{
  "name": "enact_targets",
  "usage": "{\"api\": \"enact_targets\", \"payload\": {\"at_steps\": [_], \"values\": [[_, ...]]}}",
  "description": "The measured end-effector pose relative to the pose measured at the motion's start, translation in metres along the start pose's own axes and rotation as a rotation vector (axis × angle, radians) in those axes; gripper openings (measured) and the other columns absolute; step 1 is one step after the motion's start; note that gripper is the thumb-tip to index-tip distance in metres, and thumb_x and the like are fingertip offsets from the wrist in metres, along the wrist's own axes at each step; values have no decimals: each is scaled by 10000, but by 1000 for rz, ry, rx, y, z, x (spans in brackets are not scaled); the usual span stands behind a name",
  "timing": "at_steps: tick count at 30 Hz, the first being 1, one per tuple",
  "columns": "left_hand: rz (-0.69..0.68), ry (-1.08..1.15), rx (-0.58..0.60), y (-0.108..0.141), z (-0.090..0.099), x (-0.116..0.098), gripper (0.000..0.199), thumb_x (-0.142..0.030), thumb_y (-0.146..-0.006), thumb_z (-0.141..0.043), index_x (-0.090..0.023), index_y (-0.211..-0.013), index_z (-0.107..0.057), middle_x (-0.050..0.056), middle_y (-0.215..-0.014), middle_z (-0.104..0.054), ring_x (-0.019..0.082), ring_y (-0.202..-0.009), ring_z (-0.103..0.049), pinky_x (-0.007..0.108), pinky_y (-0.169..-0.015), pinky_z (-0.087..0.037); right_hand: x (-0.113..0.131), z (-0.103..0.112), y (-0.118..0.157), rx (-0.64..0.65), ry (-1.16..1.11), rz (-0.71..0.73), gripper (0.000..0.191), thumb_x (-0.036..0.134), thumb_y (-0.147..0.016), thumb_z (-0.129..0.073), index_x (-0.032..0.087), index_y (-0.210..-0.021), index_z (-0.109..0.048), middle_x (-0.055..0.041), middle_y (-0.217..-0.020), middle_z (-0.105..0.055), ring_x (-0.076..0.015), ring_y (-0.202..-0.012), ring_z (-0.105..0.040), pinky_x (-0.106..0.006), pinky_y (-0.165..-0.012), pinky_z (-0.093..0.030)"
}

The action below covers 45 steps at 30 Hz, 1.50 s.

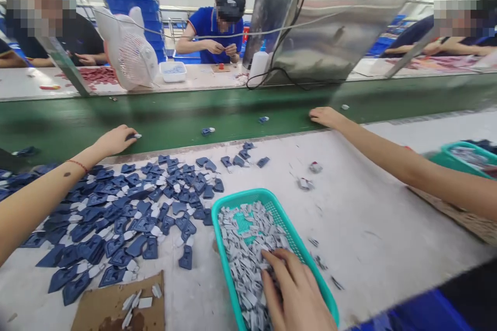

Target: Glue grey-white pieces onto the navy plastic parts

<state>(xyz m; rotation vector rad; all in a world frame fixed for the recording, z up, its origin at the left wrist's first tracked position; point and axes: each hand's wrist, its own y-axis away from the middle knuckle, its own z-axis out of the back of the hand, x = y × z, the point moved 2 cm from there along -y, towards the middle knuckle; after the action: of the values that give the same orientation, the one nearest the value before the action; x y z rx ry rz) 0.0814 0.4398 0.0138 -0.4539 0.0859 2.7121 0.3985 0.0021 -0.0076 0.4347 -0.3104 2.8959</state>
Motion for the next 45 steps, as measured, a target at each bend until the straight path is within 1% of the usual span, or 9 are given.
{"api": "enact_targets", "payload": {"at_steps": [6,14,19,25,29,32,36,39,45], "values": [[141,272,-155,40,20,-12,276,-352,-918,-557,-127,-1056,-638,59,-1045,-722,252,-989,-669,399,-858,-527,19,21,-26,144,-38,-77,274,309,-968,-458,227,-1073,-698,-124,-1082,-678,-292,-1000,-683,-435,-839,-584],[263,810,-141,153,50,-42,460,-543,-718,-717,-199,-1020,-659,84,-1039,-745,169,-621,-580,323,-577,-489,22,18,-51,334,-41,50,256,152,-924,-469,200,-959,-718,-108,-979,-679,-274,-898,-684,-406,-760,-563],[428,1065,-9,226,30,-53,499,-521,-611,-794,-239,-1013,-709,54,-997,-697,131,-573,-534,273,-527,-472,19,22,-54,310,-99,-20,210,173,-893,-512,188,-890,-721,-93,-867,-702,-246,-760,-686,-363,-687,-554],[522,1309,301,305,-8,-70,387,-567,-692,-754,-276,-945,-730,10,-765,-576,114,-534,-396,204,-440,-322,21,22,-54,358,46,102,255,162,-901,-495,211,-847,-739,-93,-855,-719,-257,-802,-710,-356,-704,-553],[575,1408,300,341,-22,-71,384,-571,-732,-737,-286,-989,-733,17,-788,-596,130,-554,-437,214,-447,-344,23,23,-60,377,104,136,256,127,-862,-505,208,-723,-704,-99,-806,-697,-263,-743,-701,-358,-680,-542],[651,1504,234,360,-28,-68,415,-540,-753,-732,-258,-1057,-731,51,-902,-672,163,-622,-564,249,-512,-446,26,28,-60,365,97,142,251,151,-883,-472,203,-806,-705,-109,-852,-719,-261,-767,-709,-364,-705,-555],[712,1573,157,380,-37,-62,500,-516,-702,-800,-249,-1119,-732,67,-1053,-726,214,-813,-685,297,-757,-571,45,40,-47,226,-123,118,310,308,-961,-428,223,-1044,-714,-117,-988,-735,-274,-896,-707,-382,-756,-559],[679,1516,168,389,-45,-57,478,-513,-669,-832,-258,-1064,-744,58,-1049,-736,233,-861,-705,310,-790,-596,72,42,-28,164,-407,-36,256,410,-924,-555,237,-950,-742,-97,-951,-755,-279,-892,-710,-383,-777,-558],[632,1409,47,399,-50,-64,360,-497,-709,-788,-242,-960,-746,70,-1073,-739,259,-899,-716,297,-728,-602,144,8,9,363,-1046,-410,312,504,-765,-772,197,-819,-767,-91,-835,-787,-242,-768,-726,-352,-738,-600]]}}
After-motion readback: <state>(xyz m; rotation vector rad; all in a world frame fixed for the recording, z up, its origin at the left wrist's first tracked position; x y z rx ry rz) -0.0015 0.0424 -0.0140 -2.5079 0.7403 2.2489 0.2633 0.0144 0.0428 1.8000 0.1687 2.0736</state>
